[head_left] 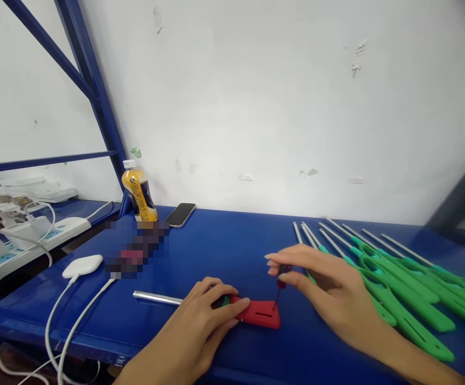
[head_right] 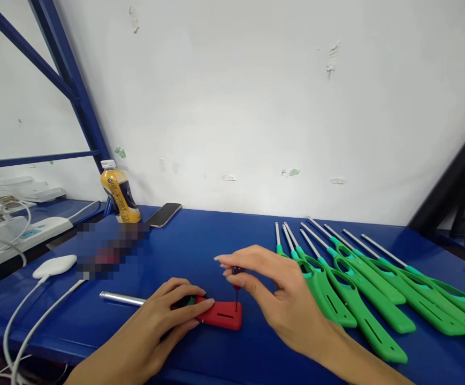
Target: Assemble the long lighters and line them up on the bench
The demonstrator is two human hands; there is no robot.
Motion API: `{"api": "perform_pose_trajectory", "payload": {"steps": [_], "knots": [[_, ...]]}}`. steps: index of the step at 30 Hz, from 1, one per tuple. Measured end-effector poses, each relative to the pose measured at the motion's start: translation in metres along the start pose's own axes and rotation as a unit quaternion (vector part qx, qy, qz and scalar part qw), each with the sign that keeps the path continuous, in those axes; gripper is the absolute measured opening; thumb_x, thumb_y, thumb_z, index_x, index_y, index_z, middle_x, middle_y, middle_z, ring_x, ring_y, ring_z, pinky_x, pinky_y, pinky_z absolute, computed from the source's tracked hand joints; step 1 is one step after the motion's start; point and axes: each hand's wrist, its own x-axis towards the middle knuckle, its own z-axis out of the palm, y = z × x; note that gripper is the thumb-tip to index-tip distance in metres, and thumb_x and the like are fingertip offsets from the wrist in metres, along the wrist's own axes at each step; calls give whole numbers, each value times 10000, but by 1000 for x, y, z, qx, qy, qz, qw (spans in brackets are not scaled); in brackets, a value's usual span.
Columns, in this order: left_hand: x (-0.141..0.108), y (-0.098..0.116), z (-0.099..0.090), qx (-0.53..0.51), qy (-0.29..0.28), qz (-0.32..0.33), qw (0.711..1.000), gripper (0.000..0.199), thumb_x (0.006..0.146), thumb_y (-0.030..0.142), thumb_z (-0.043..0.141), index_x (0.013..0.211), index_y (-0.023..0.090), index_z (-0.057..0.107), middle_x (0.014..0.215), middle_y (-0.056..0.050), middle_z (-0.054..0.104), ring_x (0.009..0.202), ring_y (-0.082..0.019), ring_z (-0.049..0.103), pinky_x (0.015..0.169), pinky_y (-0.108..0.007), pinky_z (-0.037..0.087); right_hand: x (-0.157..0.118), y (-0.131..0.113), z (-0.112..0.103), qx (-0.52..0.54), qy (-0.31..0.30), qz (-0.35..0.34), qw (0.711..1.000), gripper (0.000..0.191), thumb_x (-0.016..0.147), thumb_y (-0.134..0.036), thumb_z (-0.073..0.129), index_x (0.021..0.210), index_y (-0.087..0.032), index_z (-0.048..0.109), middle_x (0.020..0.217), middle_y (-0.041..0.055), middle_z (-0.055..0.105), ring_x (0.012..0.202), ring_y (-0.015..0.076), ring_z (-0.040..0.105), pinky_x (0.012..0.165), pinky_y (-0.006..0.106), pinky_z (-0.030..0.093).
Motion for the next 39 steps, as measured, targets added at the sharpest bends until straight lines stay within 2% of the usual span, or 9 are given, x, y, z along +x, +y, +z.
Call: {"api": "perform_pose_trajectory", "payload": {"steps": [3, 8, 13, 18, 24, 27, 30, 35, 39], "knots": [[-1, 0, 1, 1, 1, 2, 1000, 520, 1136, 199, 499, 1578, 473, 508, 1419, 8, 638, 1307, -228, 536, 1147, -439, 534, 2, -2, -2, -43, 36, -19, 998, 284, 1000, -303, 795, 1264, -407, 804, 944, 4, 739, 827, 157, 711, 741, 256, 619], [2, 0, 1, 6, 6, 4, 1000, 522, 1136, 203, 501, 1585, 469, 504, 1418, 5, 644, 1308, -226, 546, 1146, -431, 542, 7, -6, -7, -40, -25, 11, 999, 341, 1119, -269, 566, 1357, -400, 771, 1198, 52, 807, 1060, 223, 778, 884, 339, 654], [2, -1, 1, 12, 19, 16, 1000, 516, 1128, 195, 511, 1571, 458, 531, 1406, -2, 666, 1286, -222, 576, 1108, -399, 576, 10, 1, -6, -46, 48, 7, 998, 152, 975, -317, 816, 1117, -356, 852, 919, 18, 752, 803, 178, 712, 715, 297, 614], [1, -7, 4, 19, 42, 33, 998, 504, 1120, 198, 505, 1557, 446, 558, 1411, -18, 677, 1285, -244, 608, 1086, -411, 601, 12, -1, -8, -13, -25, 33, 999, 342, 1133, -283, 543, 1409, -341, 736, 1185, 64, 784, 1054, 197, 746, 870, 332, 637], [1, -14, 6, 35, 47, 41, 997, 490, 1130, 237, 505, 1564, 460, 545, 1426, 1, 673, 1296, -221, 608, 1086, -352, 601, 8, 1, -5, -2, 10, 18, 1000, 192, 1027, -322, 758, 1207, -331, 827, 923, 8, 744, 821, 156, 700, 757, 296, 606], [3, -16, 8, 38, 53, 46, 997, 492, 1125, 240, 515, 1565, 459, 546, 1416, -1, 686, 1283, -220, 624, 1074, -344, 607, 7, -3, -8, -18, -12, 5, 1000, 244, 1066, -347, 696, 1282, -337, 810, 1058, 38, 736, 905, 170, 695, 810, 320, 604], [3, -17, 8, 41, 63, 53, 996, 497, 1115, 231, 530, 1558, 455, 559, 1405, -9, 700, 1266, -224, 642, 1054, -338, 617, 8, -5, -9, -4, -54, -4, 999, 392, 1143, -207, 492, 1454, -327, 699, 1203, 44, 783, 1017, 164, 738, 868, 319, 613], [1, -16, 9, 48, 68, 60, 995, 491, 1125, 242, 508, 1564, 457, 545, 1405, -7, 695, 1269, -226, 637, 1055, -352, 619, 7, 3, -7, -37, 10, -21, 999, 183, 1046, -262, 724, 1194, -306, 821, 921, 15, 730, 816, 161, 680, 734, 300, 586], [1, -16, 9, 44, 61, 60, 995, 489, 1132, 241, 496, 1570, 456, 536, 1404, -3, 692, 1268, -223, 630, 1055, -350, 617, 8, -1, -9, -49, -24, -23, 998, 306, 1114, -254, 576, 1355, -296, 760, 1112, 62, 753, 937, 181, 717, 811, 333, 609]]}}
